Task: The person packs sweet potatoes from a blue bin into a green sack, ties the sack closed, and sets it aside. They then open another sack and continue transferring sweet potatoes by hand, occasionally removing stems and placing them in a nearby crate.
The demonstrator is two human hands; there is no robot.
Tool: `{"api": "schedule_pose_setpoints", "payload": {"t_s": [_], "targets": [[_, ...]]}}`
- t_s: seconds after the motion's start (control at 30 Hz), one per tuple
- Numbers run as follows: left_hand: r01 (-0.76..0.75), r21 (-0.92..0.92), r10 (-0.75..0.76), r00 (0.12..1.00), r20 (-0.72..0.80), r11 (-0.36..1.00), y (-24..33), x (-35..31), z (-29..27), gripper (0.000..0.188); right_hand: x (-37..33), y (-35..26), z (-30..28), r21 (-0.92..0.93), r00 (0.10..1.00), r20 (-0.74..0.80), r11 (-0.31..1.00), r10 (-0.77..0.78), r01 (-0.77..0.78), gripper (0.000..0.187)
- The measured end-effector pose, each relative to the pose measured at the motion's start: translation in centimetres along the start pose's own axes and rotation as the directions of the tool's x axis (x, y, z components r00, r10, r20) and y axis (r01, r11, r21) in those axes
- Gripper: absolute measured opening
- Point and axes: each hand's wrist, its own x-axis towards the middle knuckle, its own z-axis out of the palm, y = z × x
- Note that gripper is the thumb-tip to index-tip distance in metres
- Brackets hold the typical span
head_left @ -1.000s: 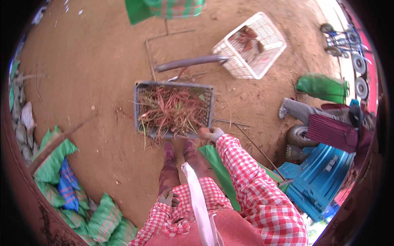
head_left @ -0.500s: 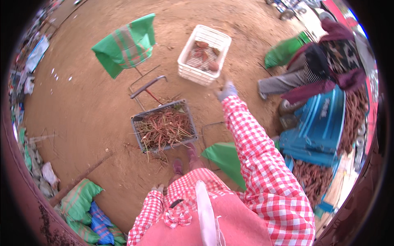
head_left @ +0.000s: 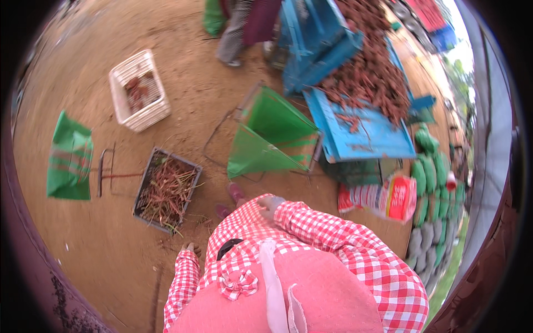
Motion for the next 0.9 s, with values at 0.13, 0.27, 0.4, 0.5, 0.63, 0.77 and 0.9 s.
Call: {"api": "schedule_pose_setpoints", "payload": {"t_s": [0.13,0.27,0.4,0.5,0.63,0.77,0.9], "targets": [[-0.042,0.165,0.038,0.999,0.029,0.985,3.0,0.5,1.1,0.036,-2.9,3.0,-0.5,0.119,0.971,-0.155,0.979,0.182,-0.164,0.046],[-0.183,0.171,0.167,0.981,0.103,0.968,7.0,0.3,4.3,0.035,-4.9,3.8,0.3,0.169,0.977,0.010,0.962,0.214,-0.212,0.047],[-0.197,0.246,0.184,0.980,0.075,0.949,9.7,-0.3,8.3,0.037,-5.9,5.9,1.0,0.119,0.989,0.091,0.985,0.118,-0.129,0.049],[-0.243,0.263,0.223,0.969,0.105,0.934,9.4,-1.2,11.1,0.038,-6.8,10.0,0.0,0.175,0.992,0.038,0.976,0.121,-0.126,0.051],[-0.243,0.304,0.245,0.969,0.033,0.921,6.8,-2.7,15.3,0.043,-8.1,16.3,-1.6,0.188,0.996,-0.024,0.979,0.080,-0.075,0.049],[-0.230,0.202,0.229,0.973,0.026,0.952,2.0,-5.4,21.8,0.045,-9.7,24.2,-5.2,0.180,0.995,-0.074,0.982,0.064,-0.049,0.048],[-0.301,0.359,0.300,0.952,0.059,0.884,-2.0,-8.1,30.1,0.047,-13.6,30.3,-8.5,0.223,0.973,-0.171,0.968,0.156,-0.116,0.048]]}}
